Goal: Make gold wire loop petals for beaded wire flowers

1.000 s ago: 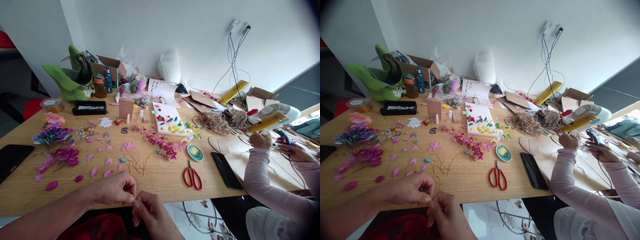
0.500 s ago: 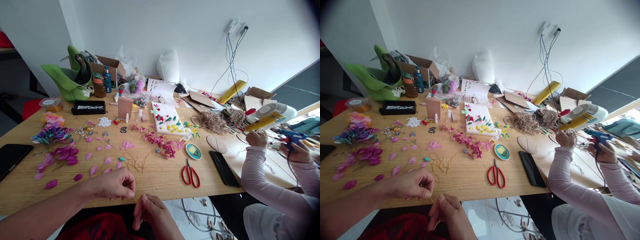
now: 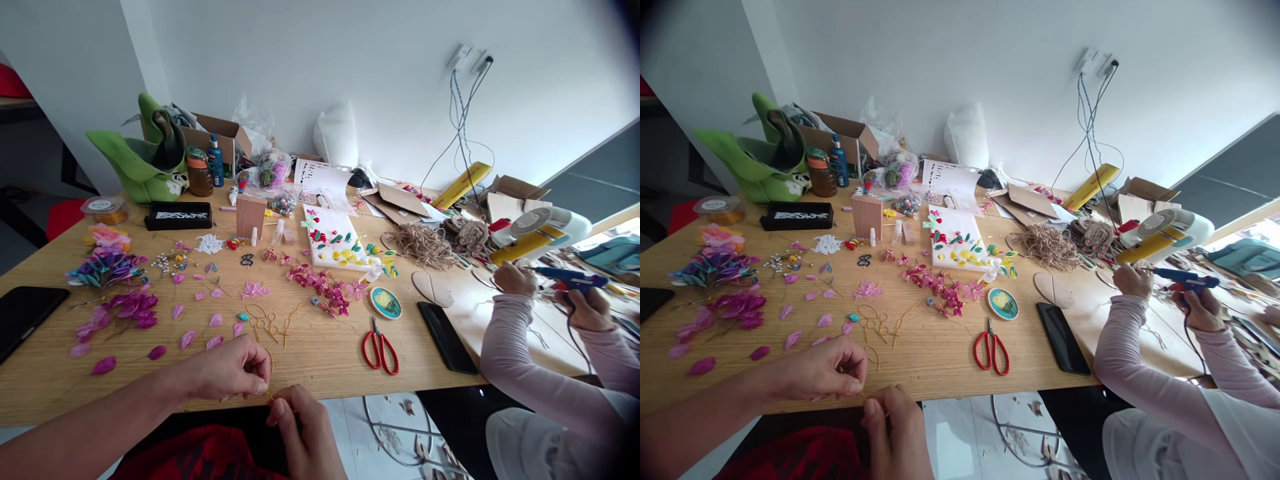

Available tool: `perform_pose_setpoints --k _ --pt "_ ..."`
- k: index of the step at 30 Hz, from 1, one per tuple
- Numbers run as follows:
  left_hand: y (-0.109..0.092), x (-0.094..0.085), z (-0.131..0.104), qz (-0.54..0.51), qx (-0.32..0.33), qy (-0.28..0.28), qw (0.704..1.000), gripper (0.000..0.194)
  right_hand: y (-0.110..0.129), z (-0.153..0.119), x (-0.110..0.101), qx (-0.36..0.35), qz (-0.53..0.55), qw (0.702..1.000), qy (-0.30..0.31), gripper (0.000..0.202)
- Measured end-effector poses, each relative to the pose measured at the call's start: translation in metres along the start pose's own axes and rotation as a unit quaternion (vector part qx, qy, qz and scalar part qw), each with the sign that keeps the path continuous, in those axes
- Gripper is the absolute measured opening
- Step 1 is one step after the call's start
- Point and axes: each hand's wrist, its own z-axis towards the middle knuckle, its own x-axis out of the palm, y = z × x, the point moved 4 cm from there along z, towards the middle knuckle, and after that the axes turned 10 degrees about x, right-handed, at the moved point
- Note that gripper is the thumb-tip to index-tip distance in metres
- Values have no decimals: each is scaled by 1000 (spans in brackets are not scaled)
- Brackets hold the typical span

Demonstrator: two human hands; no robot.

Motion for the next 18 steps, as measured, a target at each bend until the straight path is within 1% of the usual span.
perform_pose_setpoints --k 1,2,3,5,8,10,11,12,13,14,16,17,18 --pt "1 0 0 -11 -5 -5 1000 16 6 -2 -2 -63 -52 996 -46 33" --pt "2 1 -1 -21 -10 -10 1000 16 12 -4 -4 -126 -98 983 -87 26" --pt "3 2 -1 -32 -13 -15 999 17 18 -6 -5 -182 -142 965 -121 22" --pt "6 6 -1 -55 -20 -24 998 18 28 -8 -4 -264 -224 924 -164 26" --pt "13 12 0 -94 -31 -36 994 21 38 -12 -2 -339 -295 872 -193 30" --pt "18 16 0 -117 -43 -40 991 22 40 -15 -2 -369 -307 853 -208 29" --pt "19 17 0 -125 -47 -42 990 22 40 -17 -3 -376 -306 848 -212 28" --pt "21 18 -1 -132 -50 -44 989 22 39 -18 -4 -376 -299 851 -213 27" --pt "21 19 -2 -136 -50 -47 988 22 37 -19 -5 -365 -284 862 -206 25" --pt "21 20 -4 -139 -47 -51 988 22 34 -20 -8 -343 -257 883 -193 21" --pt "18 20 -8 -142 -37 -58 987 22 25 -20 -13 -265 -178 936 -148 9" --pt "17 21 -11 -142 -31 -62 987 23 20 -20 -15 -216 -134 959 -126 3" --pt "16 21 -14 -143 -26 -66 987 23 15 -21 -16 -171 -95 975 -107 3"
